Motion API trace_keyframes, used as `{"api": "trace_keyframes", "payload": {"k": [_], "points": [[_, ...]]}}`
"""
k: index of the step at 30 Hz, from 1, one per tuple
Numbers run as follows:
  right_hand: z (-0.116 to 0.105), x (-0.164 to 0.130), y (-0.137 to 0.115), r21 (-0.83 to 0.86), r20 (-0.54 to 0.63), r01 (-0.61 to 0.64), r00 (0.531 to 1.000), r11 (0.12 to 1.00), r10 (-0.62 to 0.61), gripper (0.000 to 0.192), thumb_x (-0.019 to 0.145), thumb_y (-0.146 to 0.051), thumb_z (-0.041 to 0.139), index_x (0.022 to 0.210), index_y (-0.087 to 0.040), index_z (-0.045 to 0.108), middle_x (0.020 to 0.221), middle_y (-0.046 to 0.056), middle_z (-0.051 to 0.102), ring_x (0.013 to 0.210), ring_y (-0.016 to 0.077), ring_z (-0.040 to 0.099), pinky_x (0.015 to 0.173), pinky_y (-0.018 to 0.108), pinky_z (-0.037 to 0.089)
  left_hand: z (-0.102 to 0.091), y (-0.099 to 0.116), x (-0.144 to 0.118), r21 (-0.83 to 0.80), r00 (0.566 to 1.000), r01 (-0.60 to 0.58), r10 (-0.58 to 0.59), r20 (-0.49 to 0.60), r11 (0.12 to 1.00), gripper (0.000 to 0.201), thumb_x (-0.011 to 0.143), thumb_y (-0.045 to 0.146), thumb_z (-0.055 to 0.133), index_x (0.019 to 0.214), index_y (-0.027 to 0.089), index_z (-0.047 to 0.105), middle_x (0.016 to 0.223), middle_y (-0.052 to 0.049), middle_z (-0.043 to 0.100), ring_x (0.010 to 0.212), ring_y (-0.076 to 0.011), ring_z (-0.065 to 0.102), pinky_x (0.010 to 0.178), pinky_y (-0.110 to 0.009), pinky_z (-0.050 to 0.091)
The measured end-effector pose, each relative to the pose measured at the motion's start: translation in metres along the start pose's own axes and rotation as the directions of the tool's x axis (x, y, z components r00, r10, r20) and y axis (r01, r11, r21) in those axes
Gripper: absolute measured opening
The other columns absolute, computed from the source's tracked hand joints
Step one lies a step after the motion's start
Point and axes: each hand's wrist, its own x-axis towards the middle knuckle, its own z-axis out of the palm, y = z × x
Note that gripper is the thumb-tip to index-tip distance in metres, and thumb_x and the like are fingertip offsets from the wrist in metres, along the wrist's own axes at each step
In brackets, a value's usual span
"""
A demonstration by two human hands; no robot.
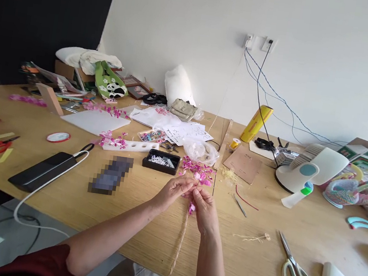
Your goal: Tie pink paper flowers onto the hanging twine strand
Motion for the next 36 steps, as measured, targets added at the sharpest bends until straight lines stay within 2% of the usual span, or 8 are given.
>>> {"api": "trace_keyframes", "payload": {"k": [4,7,12,16,22,29,32,36], "points": [[0.006,-0.002,0.003,-0.033,-0.011,-0.026,1.0,0.999,0.025,0.021,0.071,-0.037,0.065,0.085,-0.022,0.069,0.082,0.002,0.068,0.08,0.0165,0.06,0.083,0.031,0.042,0.005,-0.006,-0.003,-0.015,0.999,0.034,-0.035,-0.027,0.999,0.024,0.076,0.036,0.056,0.081,0.016,0.068,0.084,-0.006,0.061,0.083,-0.0166,0.053,0.078,-0.027,0.04],[0.009,-0.002,0.008,-0.04,-0.025,-0.034,0.999,0.999,0.033,0.021,0.07,-0.036,0.066,0.084,-0.021,0.07,0.077,0.001,0.068,0.074,0.0154,0.06,0.08,0.03,0.043,0.006,-0.011,-0.005,-0.021,0.994,0.037,-0.039,-0.102,0.999,0.02,0.073,0.034,0.061,0.072,0.014,0.067,0.076,-0.004,0.059,0.078,-0.015,0.052,0.074,-0.026,0.039],[0.008,-0.004,0.017,-0.053,-0.024,-0.044,0.999,0.998,0.042,0.018,0.071,-0.034,0.065,0.084,-0.021,0.067,0.071,0.0,0.066,0.065,0.0129,0.057,0.069,0.026,0.043,0.005,-0.009,-0.007,-0.26,0.963,0.156,-0.206,-0.177,0.953,0.023,0.069,0.037,0.064,0.068,0.014,0.063,0.058,0.0,0.053,0.055,-0.0089,0.046,0.054,-0.022,0.036],[0.01,-0.008,0.021,-0.084,-0.064,-0.021,0.998,0.996,0.015,0.017,0.072,-0.036,0.064,0.068,-0.019,0.063,0.067,0.0,0.065,0.063,0.0123,0.055,0.062,0.023,0.042,0.003,-0.006,-0.005,-0.404,0.946,0.147,-0.248,-0.209,0.903,0.02,0.065,0.032,0.069,0.065,0.013,0.063,0.062,-0.001,0.056,0.061,-0.0087,0.049,0.058,-0.021,0.037],[0.0,-0.011,0.025,-0.244,-0.121,-0.008,0.992,0.97,-0.022,0.021,0.07,-0.039,0.064,0.068,-0.018,0.064,0.065,0.001,0.062,0.06,0.0131,0.052,0.057,0.024,0.039,-0.006,0.001,0.001,-0.585,0.939,0.082,-0.258,-0.225,0.807,0.016,0.063,0.027,0.071,0.065,0.013,0.062,0.068,-0.002,0.058,0.068,-0.0089,0.052,0.066,-0.022,0.039],[-0.024,-0.012,0.018,-0.376,-0.375,0.064,0.902,0.924,-0.215,0.022,0.061,-0.037,0.069,0.076,-0.022,0.066,0.072,0.002,0.065,0.067,0.0173,0.055,0.062,0.028,0.042,-0.01,-0.002,0.004,-0.374,0.939,0.025,-0.15,-0.308,0.927,0.02,0.066,0.032,0.068,0.07,0.013,0.066,0.068,-0.004,0.061,0.067,-0.0114,0.051,0.067,-0.024,0.039],[-0.016,-0.017,0.008,-0.505,-0.342,0.088,0.893,0.859,-0.293,0.018,0.066,-0.036,0.065,0.078,-0.022,0.066,0.072,0.002,0.064,0.066,0.0171,0.055,0.061,0.028,0.041,-0.01,-0.006,0.004,-0.276,0.945,0.038,-0.124,-0.301,0.961,0.023,0.066,0.035,0.067,0.07,0.012,0.066,0.067,-0.004,0.061,0.067,-0.0123,0.05,0.068,-0.025,0.039],[-0.006,-0.023,0.002,-0.718,-0.193,0.117,0.913,0.686,-0.359,0.014,0.073,-0.034,0.058,0.077,-0.022,0.065,0.075,0.003,0.064,0.066,0.0169,0.055,0.062,0.027,0.041,-0.016,-0.01,0.003,-0.216,0.964,0.058,-0.111,-0.241,0.975,0.024,0.067,0.035,0.066,0.073,0.012,0.067,0.066,-0.003,0.06,0.066,-0.0116,0.049,0.065,-0.024,0.038]]}}
